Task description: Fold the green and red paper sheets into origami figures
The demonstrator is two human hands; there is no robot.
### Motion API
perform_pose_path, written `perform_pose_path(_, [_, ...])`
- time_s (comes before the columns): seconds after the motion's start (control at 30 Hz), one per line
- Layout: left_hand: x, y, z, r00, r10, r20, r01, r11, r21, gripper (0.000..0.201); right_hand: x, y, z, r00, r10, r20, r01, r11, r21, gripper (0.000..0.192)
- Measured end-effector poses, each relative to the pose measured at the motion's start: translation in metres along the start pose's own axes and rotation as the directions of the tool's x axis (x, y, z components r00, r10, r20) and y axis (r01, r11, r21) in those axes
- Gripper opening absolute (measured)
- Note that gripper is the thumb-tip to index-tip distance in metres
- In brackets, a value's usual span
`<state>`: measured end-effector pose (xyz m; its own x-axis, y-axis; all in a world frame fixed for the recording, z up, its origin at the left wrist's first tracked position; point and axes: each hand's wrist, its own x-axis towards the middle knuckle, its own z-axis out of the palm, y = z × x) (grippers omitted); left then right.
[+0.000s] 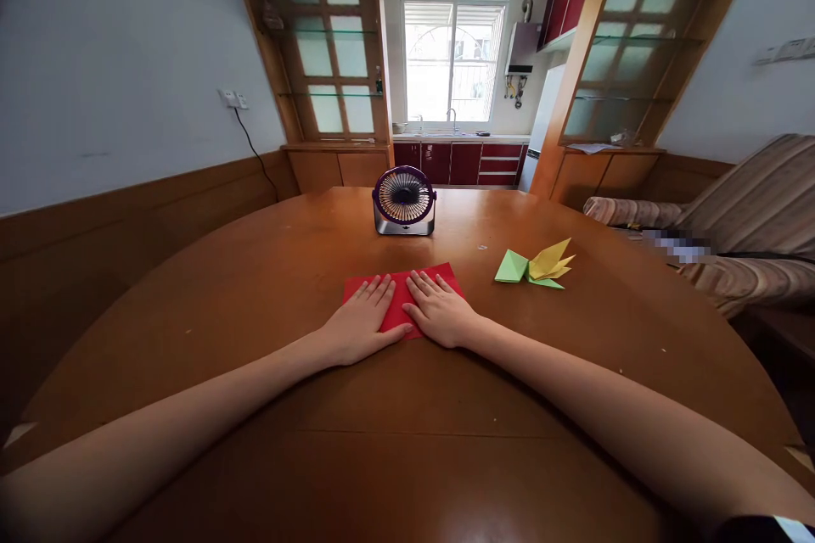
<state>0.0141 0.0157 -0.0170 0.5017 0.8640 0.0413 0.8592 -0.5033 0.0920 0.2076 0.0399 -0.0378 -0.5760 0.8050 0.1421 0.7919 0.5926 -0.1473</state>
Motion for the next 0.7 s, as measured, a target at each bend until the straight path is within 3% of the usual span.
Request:
perform_pose_path(0.3, [0.004,-0.002,0.004,1.000,-0.010,0.007,0.010,1.000,-0.018,0.117,-0.001,0.005,-0.011,0.999,-0.012,-0.049,0.012,1.000,-0.003,0.067])
perform_pose_path(0.7, [0.006,-0.032,0.008,0.996,-0.057,-0.068,0.059,0.998,0.030,0.107,-0.006,0.014,-0.009,0.998,0.064,-0.012,-0.064,0.998,0.017,0.087])
